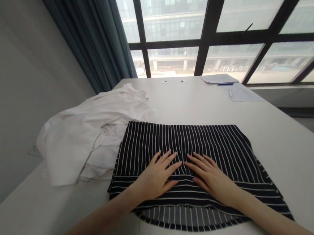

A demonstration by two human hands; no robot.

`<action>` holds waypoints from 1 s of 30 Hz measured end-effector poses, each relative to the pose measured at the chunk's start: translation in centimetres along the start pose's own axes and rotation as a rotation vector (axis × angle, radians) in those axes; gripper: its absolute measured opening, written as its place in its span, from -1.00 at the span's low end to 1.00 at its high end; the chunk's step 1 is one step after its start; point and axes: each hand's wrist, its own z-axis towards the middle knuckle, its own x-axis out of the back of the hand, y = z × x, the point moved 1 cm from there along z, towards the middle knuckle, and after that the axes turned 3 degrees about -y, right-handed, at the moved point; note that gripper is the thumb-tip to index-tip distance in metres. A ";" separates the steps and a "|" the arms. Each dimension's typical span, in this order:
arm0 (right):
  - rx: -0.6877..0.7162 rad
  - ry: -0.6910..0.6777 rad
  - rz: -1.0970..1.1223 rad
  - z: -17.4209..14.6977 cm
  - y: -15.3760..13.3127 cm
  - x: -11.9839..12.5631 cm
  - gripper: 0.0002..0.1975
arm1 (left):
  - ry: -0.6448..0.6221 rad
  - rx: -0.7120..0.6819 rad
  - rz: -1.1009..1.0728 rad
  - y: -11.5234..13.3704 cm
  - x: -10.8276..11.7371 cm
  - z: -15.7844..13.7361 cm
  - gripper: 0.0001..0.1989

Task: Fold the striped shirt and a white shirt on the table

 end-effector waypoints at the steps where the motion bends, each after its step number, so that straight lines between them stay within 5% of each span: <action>1: 0.019 -0.008 0.005 0.0 -0.4 -0.1 -0.48 | -0.020 -0.017 -0.020 0.4 -0.4 -0.1 -0.44; 15: -0.037 -0.012 0.174 -0.1 -0.2 0.1 -0.46 | -0.010 -0.039 -0.052 0.5 -1.0 -0.5 -0.48; 20: -0.100 0.017 0.330 -0.4 0.9 1.0 -0.56 | 0.063 -0.184 -0.029 1.9 -0.2 -0.1 -0.63; 30: 0.144 0.001 0.041 5.6 2.9 4.0 -0.57 | 0.069 -0.078 -0.070 4.1 -0.5 0.2 -0.60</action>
